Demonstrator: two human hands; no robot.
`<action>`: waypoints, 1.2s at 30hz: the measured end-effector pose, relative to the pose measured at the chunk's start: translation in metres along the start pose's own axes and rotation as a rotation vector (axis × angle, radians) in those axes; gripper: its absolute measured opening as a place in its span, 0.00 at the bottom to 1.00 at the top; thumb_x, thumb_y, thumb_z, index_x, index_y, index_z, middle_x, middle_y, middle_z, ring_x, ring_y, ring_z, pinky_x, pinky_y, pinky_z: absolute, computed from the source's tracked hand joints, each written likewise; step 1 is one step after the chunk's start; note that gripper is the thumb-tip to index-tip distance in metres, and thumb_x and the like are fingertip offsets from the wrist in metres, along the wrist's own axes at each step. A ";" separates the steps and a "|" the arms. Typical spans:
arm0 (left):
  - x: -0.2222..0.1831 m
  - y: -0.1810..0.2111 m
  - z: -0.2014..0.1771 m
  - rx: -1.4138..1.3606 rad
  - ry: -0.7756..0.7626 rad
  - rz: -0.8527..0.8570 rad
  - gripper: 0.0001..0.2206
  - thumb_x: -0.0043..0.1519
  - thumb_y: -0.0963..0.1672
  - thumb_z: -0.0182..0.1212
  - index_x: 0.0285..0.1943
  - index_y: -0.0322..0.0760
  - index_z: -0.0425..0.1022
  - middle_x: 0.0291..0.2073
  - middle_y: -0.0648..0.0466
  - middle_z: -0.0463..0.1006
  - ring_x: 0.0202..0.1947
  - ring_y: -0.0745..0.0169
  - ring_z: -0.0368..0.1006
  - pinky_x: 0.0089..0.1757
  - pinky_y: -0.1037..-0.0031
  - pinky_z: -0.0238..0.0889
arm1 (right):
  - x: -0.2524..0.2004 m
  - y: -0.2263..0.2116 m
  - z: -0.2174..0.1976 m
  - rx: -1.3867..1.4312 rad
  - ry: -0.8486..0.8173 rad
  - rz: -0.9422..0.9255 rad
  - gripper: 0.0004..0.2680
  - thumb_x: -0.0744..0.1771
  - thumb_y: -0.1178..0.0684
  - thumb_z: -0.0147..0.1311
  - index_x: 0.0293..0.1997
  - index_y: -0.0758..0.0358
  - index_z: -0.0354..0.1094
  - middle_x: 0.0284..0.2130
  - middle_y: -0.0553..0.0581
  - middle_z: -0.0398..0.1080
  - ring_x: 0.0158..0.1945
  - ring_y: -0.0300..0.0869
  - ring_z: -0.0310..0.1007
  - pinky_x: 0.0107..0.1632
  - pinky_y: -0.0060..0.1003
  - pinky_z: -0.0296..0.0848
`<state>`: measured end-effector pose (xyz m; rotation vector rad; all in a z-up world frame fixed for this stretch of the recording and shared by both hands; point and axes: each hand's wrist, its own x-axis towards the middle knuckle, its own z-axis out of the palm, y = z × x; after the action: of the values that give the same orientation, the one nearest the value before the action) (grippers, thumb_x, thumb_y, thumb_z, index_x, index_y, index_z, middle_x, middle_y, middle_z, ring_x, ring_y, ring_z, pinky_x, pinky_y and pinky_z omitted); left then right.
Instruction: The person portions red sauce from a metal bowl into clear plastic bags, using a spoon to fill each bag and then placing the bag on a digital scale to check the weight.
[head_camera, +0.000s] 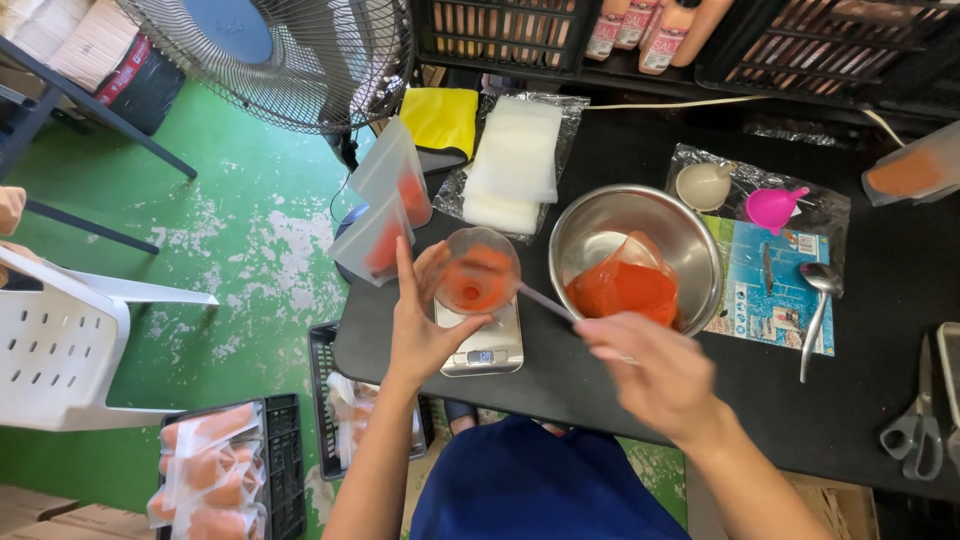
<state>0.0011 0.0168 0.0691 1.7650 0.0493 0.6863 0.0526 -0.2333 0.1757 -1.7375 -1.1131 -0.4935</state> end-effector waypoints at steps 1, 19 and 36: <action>0.002 0.001 -0.001 -0.001 -0.001 0.000 0.65 0.43 0.37 0.82 0.81 0.34 0.25 0.68 0.41 0.65 0.68 0.40 0.63 0.63 0.56 0.61 | -0.006 0.007 -0.018 -0.001 0.000 0.001 0.07 0.69 0.58 0.51 0.43 0.64 0.78 0.34 0.58 0.79 0.30 0.52 0.80 0.34 0.43 0.80; -0.005 0.007 0.003 0.013 0.034 -0.009 0.67 0.41 0.37 0.83 0.80 0.37 0.23 0.68 0.39 0.64 0.69 0.42 0.63 0.65 0.59 0.59 | -0.157 0.159 -0.004 -0.694 0.047 0.684 0.08 0.73 0.57 0.46 0.47 0.67 0.74 0.25 0.62 0.77 0.31 0.58 0.79 0.38 0.54 0.77; -0.006 0.011 0.004 0.004 0.076 0.038 0.65 0.44 0.36 0.81 0.81 0.42 0.23 0.70 0.37 0.63 0.71 0.43 0.60 0.69 0.58 0.54 | -0.172 0.139 -0.074 0.084 0.660 1.035 0.11 0.75 0.61 0.36 0.50 0.71 0.70 0.24 0.63 0.71 0.22 0.41 0.71 0.23 0.28 0.70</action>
<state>-0.0058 0.0074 0.0760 1.7468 0.0689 0.7808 0.0971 -0.3920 0.0100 -1.6340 0.2623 -0.2975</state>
